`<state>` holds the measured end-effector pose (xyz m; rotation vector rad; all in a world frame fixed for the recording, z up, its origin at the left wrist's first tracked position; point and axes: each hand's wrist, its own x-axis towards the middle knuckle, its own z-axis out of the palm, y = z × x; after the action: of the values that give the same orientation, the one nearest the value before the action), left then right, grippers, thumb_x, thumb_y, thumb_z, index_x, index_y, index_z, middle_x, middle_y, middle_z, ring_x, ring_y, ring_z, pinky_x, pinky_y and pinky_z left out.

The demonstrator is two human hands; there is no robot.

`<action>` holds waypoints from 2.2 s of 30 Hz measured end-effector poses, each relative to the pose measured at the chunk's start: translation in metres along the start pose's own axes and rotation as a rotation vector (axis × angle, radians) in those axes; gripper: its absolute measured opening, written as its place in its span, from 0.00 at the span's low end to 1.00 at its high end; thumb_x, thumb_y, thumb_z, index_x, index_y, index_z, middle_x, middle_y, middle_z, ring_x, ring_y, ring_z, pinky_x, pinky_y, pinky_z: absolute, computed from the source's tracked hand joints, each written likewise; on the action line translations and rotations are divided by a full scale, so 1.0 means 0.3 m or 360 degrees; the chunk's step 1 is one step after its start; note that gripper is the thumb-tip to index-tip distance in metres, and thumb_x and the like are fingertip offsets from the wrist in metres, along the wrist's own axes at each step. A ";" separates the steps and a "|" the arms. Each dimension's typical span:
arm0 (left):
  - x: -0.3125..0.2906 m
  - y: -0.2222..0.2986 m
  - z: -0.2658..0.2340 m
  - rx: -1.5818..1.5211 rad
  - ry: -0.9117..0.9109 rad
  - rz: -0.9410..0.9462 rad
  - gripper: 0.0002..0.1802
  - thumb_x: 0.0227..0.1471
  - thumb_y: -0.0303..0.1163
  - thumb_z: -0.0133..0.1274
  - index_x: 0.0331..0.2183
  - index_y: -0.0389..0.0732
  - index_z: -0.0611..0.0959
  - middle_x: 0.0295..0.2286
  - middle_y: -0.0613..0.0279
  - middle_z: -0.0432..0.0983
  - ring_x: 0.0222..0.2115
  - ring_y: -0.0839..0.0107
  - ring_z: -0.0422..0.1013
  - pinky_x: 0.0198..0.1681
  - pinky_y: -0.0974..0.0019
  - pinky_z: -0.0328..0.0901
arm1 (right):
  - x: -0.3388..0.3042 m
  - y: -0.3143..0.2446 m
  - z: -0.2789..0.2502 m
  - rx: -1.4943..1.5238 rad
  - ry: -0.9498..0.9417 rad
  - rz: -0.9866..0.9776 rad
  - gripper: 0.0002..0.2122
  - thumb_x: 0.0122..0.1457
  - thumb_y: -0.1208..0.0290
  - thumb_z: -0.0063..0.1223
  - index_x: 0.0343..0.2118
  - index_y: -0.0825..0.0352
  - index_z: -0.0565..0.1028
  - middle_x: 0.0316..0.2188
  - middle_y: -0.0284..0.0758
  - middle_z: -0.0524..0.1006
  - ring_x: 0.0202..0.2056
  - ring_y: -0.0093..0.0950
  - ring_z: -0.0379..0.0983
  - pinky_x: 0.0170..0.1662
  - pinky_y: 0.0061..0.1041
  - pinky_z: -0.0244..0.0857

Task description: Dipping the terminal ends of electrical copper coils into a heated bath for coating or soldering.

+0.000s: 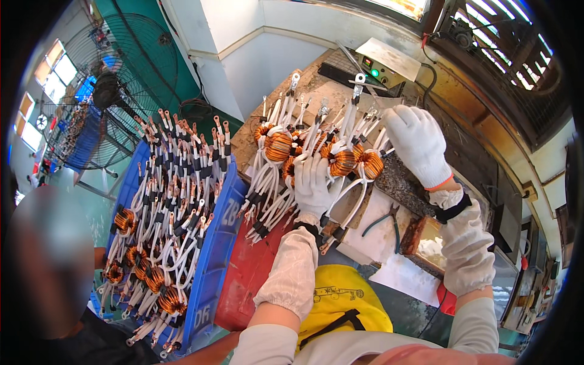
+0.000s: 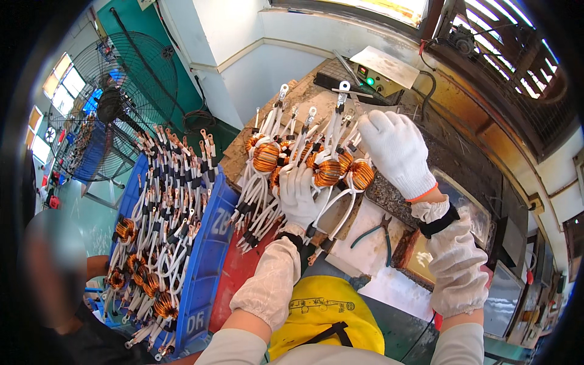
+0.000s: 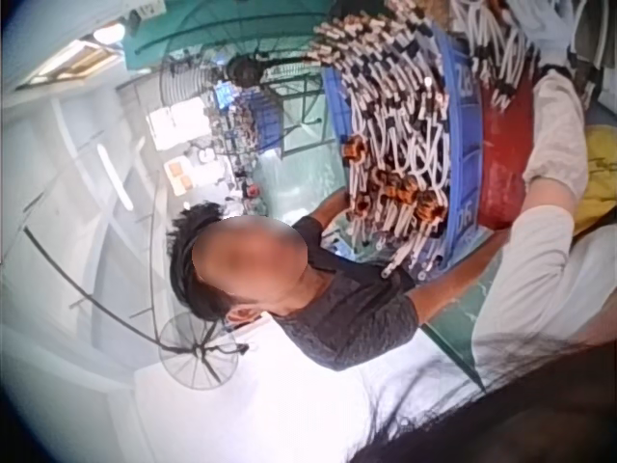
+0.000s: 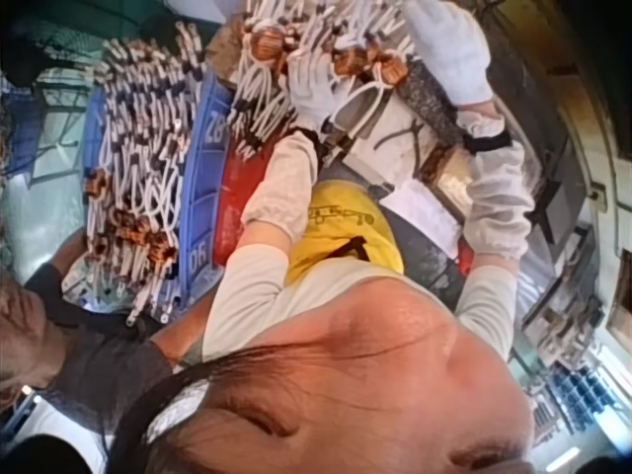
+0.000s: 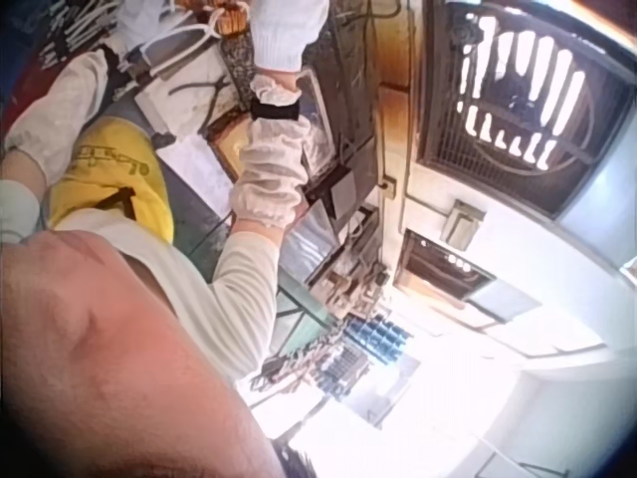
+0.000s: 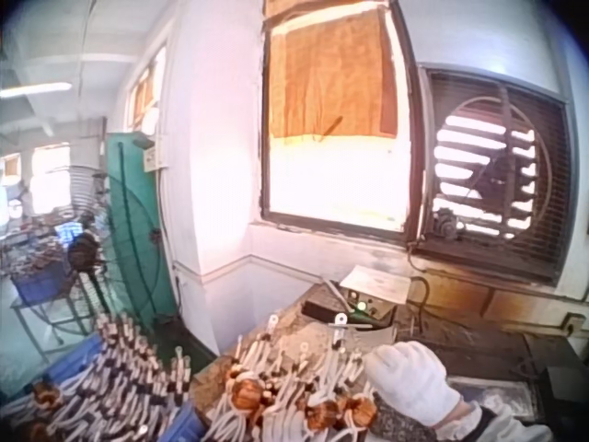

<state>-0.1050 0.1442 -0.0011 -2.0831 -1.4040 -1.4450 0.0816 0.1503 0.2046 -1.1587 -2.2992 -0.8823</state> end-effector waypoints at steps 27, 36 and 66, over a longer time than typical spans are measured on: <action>-0.025 0.028 0.029 0.0385 -0.0343 -0.0192 0.38 0.42 0.54 0.59 0.49 0.39 0.72 0.49 0.53 0.70 0.51 0.54 0.65 0.57 0.45 0.55 | -0.896 0.426 -0.654 -0.0331 -0.0069 0.1547 0.08 0.56 0.68 0.52 0.34 0.67 0.75 0.31 0.42 0.76 0.37 0.41 0.74 0.40 0.33 0.67; -0.046 0.002 0.040 0.0258 -0.0157 0.0175 0.37 0.47 0.44 0.57 0.54 0.33 0.67 0.52 0.49 0.65 0.55 0.55 0.59 0.61 0.48 0.48 | -1.465 0.466 -0.866 -0.0759 -0.0157 0.2514 0.18 0.56 0.56 0.47 0.35 0.68 0.77 0.34 0.49 0.77 0.40 0.46 0.73 0.44 0.38 0.65; -0.027 -0.005 -0.122 0.0162 -0.0793 -0.0195 0.41 0.46 0.51 0.52 0.57 0.39 0.62 0.56 0.47 0.59 0.59 0.48 0.51 0.63 0.47 0.42 | -1.453 -0.095 -0.535 0.1061 0.0395 0.2634 0.10 0.63 0.69 0.45 0.44 0.65 0.74 0.28 0.24 0.72 0.23 0.10 0.61 0.25 0.11 0.57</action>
<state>-0.1283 0.1165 0.0094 -2.4304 -1.7619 -0.8941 0.3181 -0.2169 0.0437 -1.7828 -0.6646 0.3472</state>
